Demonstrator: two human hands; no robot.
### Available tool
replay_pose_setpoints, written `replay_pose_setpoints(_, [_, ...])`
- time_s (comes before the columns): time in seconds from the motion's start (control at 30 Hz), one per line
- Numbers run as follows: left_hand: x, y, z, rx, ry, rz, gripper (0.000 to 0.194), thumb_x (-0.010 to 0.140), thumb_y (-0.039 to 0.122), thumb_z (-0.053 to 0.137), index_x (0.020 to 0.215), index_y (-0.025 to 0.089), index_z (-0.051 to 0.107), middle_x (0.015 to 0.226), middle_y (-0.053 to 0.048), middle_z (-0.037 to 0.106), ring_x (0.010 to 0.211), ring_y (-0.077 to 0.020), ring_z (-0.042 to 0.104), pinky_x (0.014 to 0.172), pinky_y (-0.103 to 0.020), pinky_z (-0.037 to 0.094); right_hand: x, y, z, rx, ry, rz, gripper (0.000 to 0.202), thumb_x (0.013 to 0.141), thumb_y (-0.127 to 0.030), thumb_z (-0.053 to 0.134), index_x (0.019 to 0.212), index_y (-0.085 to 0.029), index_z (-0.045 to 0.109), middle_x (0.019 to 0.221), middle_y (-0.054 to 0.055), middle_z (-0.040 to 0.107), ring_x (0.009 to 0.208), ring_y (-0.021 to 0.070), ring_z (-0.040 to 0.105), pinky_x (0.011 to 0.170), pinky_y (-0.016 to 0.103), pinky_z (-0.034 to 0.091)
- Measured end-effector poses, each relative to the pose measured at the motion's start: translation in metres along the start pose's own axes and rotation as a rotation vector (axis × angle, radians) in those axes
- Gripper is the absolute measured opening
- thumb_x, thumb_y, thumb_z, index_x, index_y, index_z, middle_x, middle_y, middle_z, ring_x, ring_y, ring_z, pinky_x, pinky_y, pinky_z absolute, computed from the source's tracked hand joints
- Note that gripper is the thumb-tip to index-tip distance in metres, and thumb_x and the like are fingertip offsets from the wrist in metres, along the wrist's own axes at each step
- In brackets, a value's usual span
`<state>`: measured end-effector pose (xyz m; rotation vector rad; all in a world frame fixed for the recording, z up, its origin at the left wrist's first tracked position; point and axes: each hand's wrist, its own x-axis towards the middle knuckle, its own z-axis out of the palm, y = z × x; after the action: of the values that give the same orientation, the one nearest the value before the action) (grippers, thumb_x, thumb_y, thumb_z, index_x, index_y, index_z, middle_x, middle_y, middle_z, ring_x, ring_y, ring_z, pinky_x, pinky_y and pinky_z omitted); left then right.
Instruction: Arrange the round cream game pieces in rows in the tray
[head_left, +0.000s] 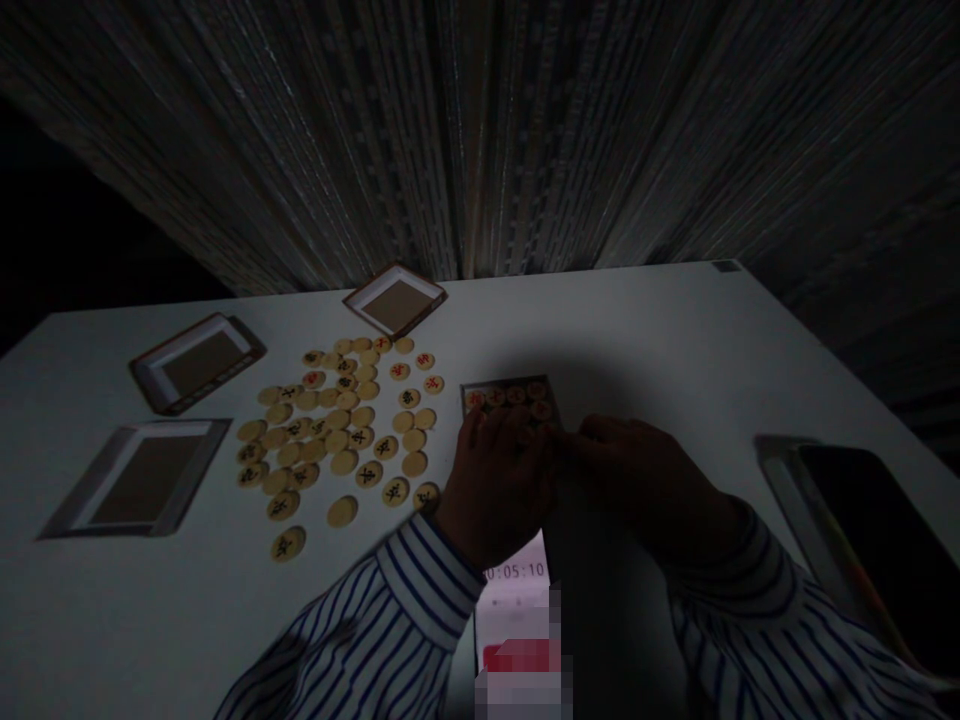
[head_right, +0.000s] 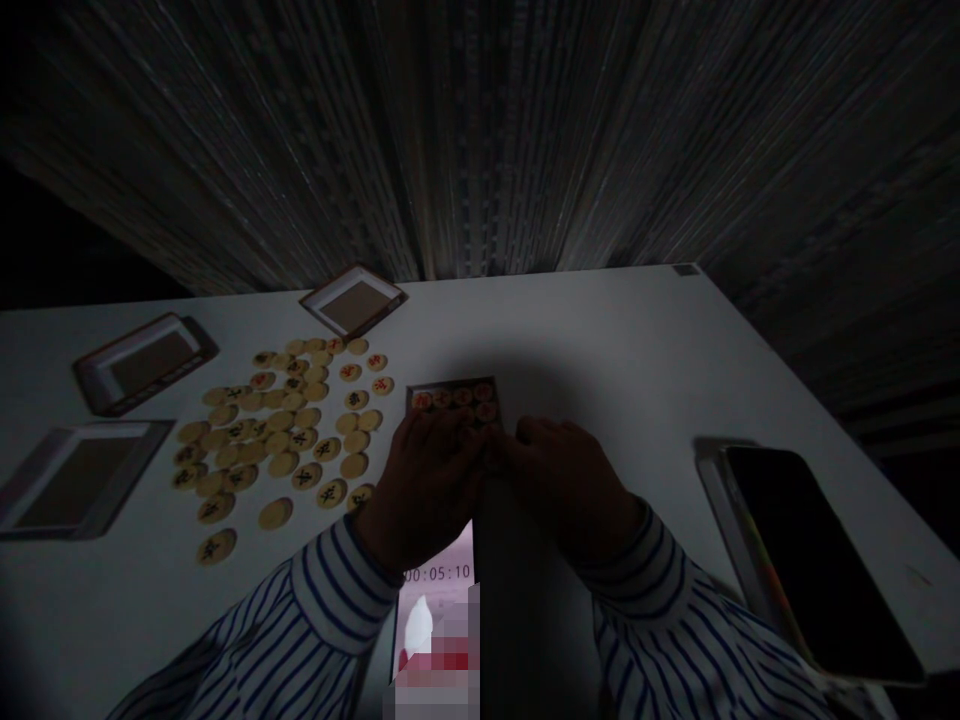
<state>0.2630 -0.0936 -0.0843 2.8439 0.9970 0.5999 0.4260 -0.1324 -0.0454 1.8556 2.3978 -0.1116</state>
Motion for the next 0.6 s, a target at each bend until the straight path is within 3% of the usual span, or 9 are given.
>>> replay_pose_setpoints(0.6, [-0.0018, -0.0016, 0.0004, 0.000, -0.020, -0.020, 0.035, 0.083, 0.030, 0.046, 0.115, 0.019, 0.051, 0.117, -0.012, 0.051, 0.110, -0.0270, 0.042, 0.101, -0.054, 0.026, 0.0003, 0.0001, -0.0004, 0.007, -0.002, 0.009, 0.025, 0.086, -0.020, 0.044, 0.107, -0.021, 0.057, 0.080, 0.004, 0.060, 0.064, 0.0134, 0.050, 0.057, 0.027, 0.031])
